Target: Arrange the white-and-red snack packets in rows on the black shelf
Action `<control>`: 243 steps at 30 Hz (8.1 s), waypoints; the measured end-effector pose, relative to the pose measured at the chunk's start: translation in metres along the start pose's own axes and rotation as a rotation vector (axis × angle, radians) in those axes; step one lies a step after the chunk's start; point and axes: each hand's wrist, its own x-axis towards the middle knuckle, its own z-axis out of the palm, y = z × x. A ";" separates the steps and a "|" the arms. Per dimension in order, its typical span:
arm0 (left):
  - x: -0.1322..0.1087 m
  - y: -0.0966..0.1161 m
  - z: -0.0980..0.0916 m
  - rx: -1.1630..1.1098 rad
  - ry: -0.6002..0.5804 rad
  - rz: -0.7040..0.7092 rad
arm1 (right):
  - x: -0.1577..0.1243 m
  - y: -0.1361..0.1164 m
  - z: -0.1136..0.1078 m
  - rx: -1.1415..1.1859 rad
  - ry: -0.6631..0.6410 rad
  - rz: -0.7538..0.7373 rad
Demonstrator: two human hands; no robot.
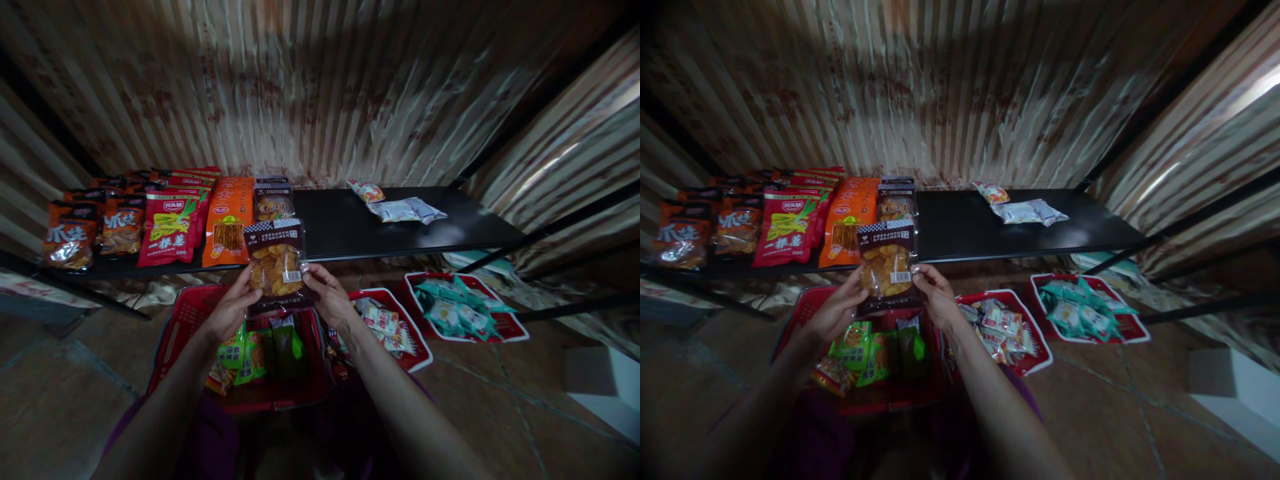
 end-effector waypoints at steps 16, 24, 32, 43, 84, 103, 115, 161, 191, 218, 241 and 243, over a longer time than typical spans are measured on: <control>0.004 -0.007 0.007 0.070 -0.033 0.098 | 0.003 0.003 -0.002 -0.100 0.087 -0.104; 0.001 -0.005 0.010 0.013 -0.001 0.068 | 0.005 0.007 -0.003 -0.131 0.116 -0.144; 0.001 0.001 0.010 -0.047 0.081 0.059 | 0.004 0.005 0.002 -0.081 0.137 -0.070; -0.002 0.004 0.010 -0.004 0.025 0.080 | 0.008 0.013 -0.003 -0.309 0.174 -0.274; 0.017 -0.011 0.001 -0.029 0.338 0.142 | -0.016 -0.008 0.006 0.149 -0.252 0.296; 0.014 -0.001 0.008 -0.182 0.491 0.205 | -0.005 0.011 0.009 0.063 -0.058 0.176; 0.015 -0.006 0.012 -0.045 0.488 0.247 | 0.000 0.008 0.010 0.004 0.068 0.036; 0.006 -0.013 0.011 -0.008 0.123 -0.055 | 0.004 -0.002 -0.002 -0.122 0.082 -0.109; 0.023 -0.018 0.031 -0.115 0.110 0.072 | -0.005 -0.004 -0.007 -0.051 0.033 0.022; 0.037 -0.027 0.049 -0.300 0.113 0.055 | -0.006 -0.004 -0.021 0.240 0.225 0.068; 0.033 -0.029 0.057 -0.318 0.148 0.106 | -0.014 0.022 0.010 0.077 0.099 0.075; 0.033 -0.030 0.055 -0.316 0.120 0.101 | -0.014 0.021 0.009 0.081 0.113 0.069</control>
